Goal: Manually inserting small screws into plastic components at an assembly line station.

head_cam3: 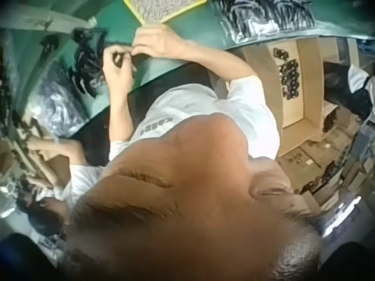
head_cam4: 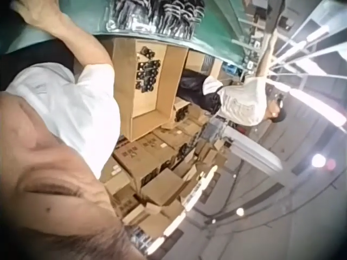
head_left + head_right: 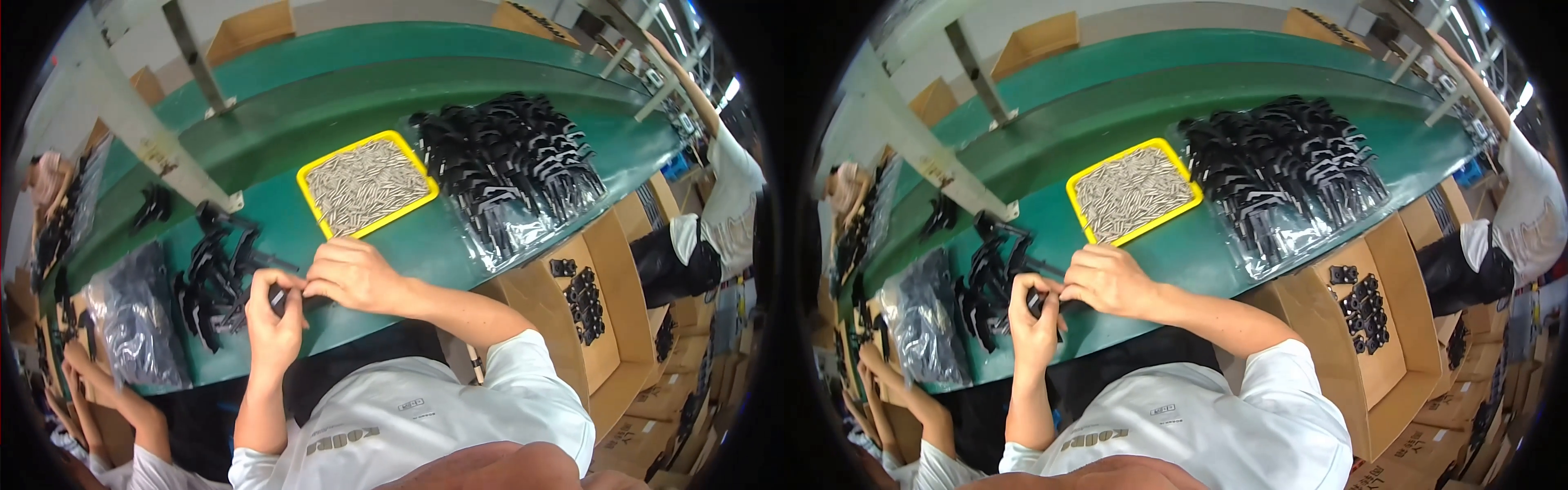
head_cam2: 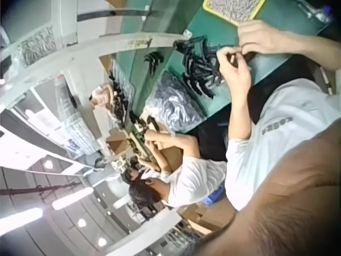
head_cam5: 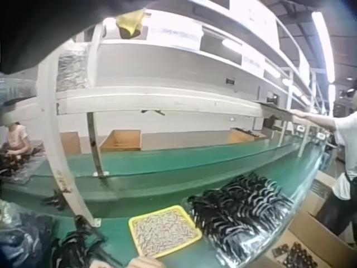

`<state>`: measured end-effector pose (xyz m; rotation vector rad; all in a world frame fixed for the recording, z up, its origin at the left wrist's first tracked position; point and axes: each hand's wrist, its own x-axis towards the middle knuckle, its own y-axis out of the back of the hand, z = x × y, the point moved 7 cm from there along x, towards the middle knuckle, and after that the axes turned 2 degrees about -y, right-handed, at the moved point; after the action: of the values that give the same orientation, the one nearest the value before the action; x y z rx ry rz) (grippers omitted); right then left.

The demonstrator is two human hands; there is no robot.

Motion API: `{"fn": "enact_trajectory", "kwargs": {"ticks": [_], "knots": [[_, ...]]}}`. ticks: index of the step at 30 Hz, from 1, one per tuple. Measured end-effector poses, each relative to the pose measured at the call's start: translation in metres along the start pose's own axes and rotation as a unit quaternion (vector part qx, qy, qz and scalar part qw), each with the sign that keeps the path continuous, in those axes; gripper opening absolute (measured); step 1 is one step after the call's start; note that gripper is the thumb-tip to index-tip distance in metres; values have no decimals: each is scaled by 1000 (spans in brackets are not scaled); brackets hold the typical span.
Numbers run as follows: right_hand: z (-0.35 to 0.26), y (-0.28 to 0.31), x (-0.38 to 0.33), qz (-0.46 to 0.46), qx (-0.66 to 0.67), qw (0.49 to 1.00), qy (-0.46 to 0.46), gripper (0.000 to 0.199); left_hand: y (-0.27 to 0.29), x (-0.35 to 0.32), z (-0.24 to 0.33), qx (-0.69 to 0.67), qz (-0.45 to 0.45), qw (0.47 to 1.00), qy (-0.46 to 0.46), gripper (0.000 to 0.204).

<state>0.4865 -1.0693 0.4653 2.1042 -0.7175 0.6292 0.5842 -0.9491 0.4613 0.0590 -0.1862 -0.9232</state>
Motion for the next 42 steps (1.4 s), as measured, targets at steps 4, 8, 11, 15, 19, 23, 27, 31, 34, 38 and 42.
{"fn": "enact_trajectory", "kwargs": {"ticks": [4, 8, 11, 15, 19, 23, 27, 31, 34, 38, 42], "knots": [[15, -3, -2, -49, 150, 977, -144, 9, 0, -5, 1, -47, 37, 998, -14, 18], [11, 4, -1, -49, 191, 964, -180, 10, -4, -15, 4, 28, 59, 984, -163, 18], [13, 6, -3, -43, 177, 969, -169, 10, -6, -14, 8, 39, 62, 983, -170, 18], [8, 3, -6, -7, 72, 995, -73, 9, -4, -4, 3, 8, 47, 998, -35, 18], [-6, 10, 3, -44, -18, 998, -35, 8, -3, -2, 5, 64, 36, 997, -36, 18], [-15, 14, 9, -41, -8, 998, -40, 12, 0, -6, 15, 118, 50, 987, -99, 24], [-16, 15, 12, -60, 14, 996, -67, 14, -2, -6, 12, 124, 44, 984, -117, 27], [-10, 19, 16, -87, 37, 988, -124, 14, -3, -6, 9, 114, 39, 982, -144, 29], [3, 15, 13, -136, 86, 963, -214, 14, -2, -6, 10, 85, 34, 980, -175, 29], [9, 15, 12, -140, 120, 956, -230, 17, -1, -3, 8, 50, 36, 989, -134, 29], [3, 14, 20, -151, 127, 961, -191, 17, 12, 1, 9, 39, 56, 989, -134, 20]]}}
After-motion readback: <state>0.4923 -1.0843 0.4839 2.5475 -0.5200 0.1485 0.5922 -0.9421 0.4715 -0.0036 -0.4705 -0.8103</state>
